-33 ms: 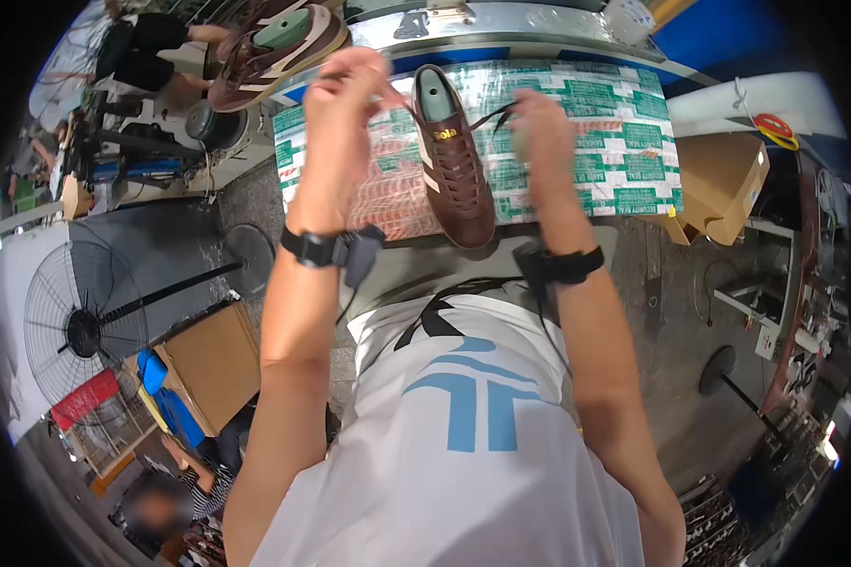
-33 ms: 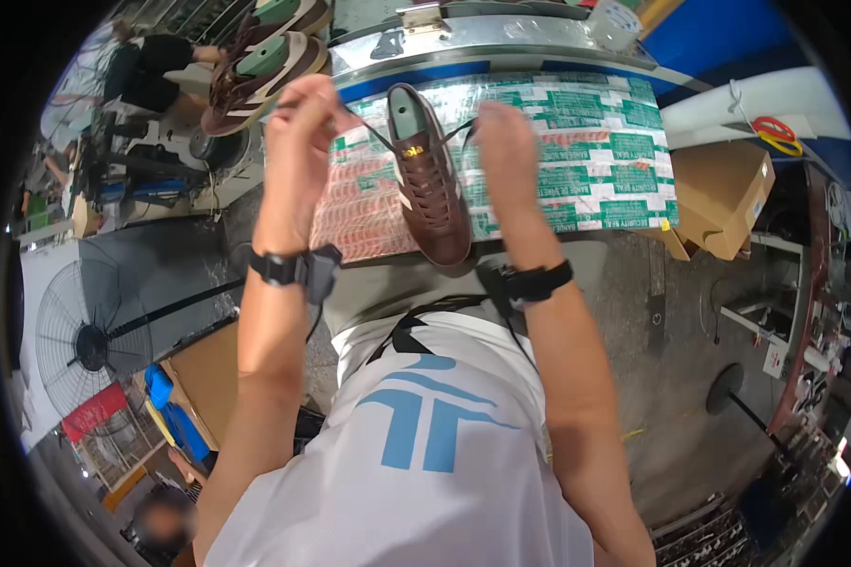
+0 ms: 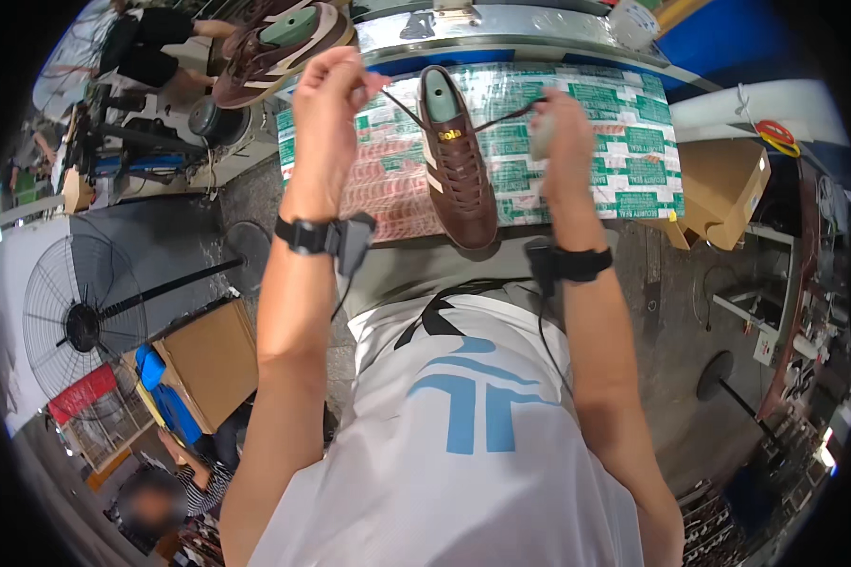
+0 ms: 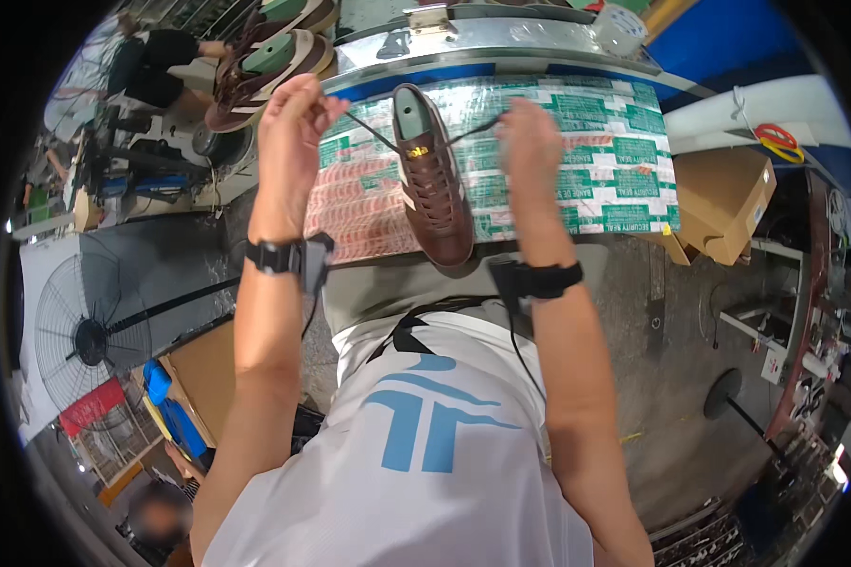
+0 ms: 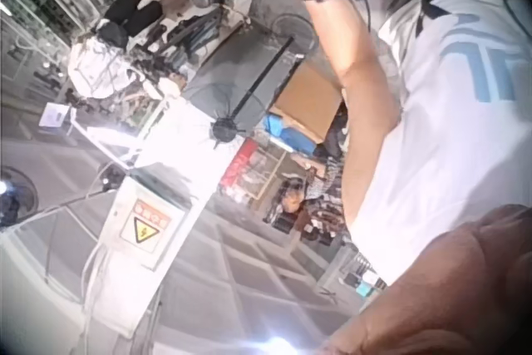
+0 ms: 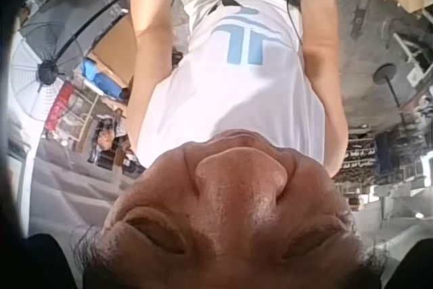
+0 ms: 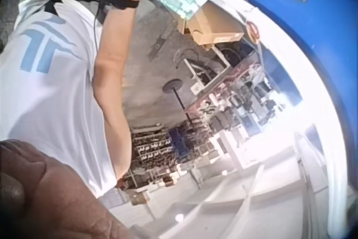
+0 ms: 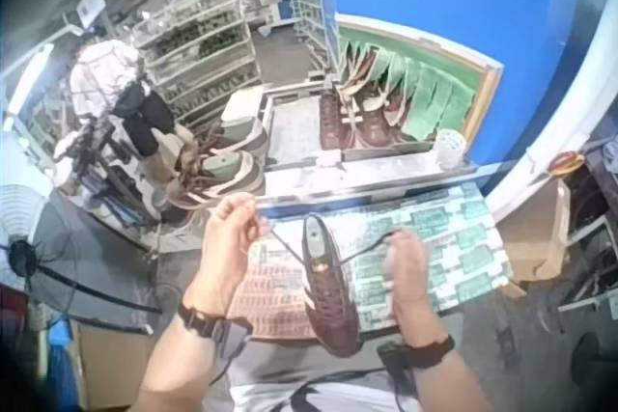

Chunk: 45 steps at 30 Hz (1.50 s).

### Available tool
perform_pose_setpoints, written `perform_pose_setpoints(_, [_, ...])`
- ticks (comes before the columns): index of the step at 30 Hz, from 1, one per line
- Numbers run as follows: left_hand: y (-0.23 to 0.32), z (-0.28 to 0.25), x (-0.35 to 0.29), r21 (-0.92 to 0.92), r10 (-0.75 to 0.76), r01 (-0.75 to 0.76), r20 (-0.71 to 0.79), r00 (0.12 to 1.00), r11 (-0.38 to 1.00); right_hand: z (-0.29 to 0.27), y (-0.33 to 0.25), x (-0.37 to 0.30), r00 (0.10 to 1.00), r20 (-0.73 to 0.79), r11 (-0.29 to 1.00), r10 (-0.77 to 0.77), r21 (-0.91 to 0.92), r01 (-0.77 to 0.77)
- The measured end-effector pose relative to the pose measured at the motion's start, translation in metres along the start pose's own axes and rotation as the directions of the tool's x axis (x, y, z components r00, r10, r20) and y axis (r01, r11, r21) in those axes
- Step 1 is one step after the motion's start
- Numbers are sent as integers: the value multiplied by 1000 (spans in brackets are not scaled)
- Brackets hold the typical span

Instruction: Applying adhesive to shoe soles and lasted uppers at a factory workstation.

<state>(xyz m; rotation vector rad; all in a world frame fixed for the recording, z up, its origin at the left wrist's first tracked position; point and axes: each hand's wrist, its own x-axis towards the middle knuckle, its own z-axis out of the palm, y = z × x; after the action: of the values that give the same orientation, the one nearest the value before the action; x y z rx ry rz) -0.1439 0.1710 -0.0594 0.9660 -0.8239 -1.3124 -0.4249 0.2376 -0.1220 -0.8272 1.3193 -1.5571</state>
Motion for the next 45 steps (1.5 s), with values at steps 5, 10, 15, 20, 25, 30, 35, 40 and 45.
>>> perform_pose_setpoints(5, [-57,-79,28,652,56,43,-131,990,757,-59,2,-13,999,-26,977,-25,-211,19])
perform_pose_setpoints(10, [-74,3,21,682,-236,19,227,945,731,-6,-40,-74,887,456,745,-73,-567,352])
perform_pose_setpoints(15, [-95,24,53,757,-443,165,179,878,633,25,-13,-70,591,802,265,-93,-552,791])
perform_pose_setpoints(20, [-118,12,48,767,-325,47,214,921,640,14,-17,-67,568,822,370,-25,-520,770])
perform_pose_setpoints(25, [-117,18,49,860,-264,-39,199,944,508,47,-25,-62,698,703,615,138,-613,496])
perform_pose_setpoints(30, [-107,25,52,896,-298,-59,208,932,440,48,-6,-139,579,815,803,21,-359,476])
perform_pose_setpoints(35, [-125,5,53,849,-251,-72,234,939,524,12,-31,-117,641,742,712,195,-556,428])
perform_pose_setpoints(40, [-124,34,41,829,-318,86,114,941,552,11,-24,-75,784,620,576,-34,-629,523])
perform_pose_setpoints(45, [-148,24,49,774,-173,43,86,981,632,1,-20,-49,680,733,382,-14,-625,681])
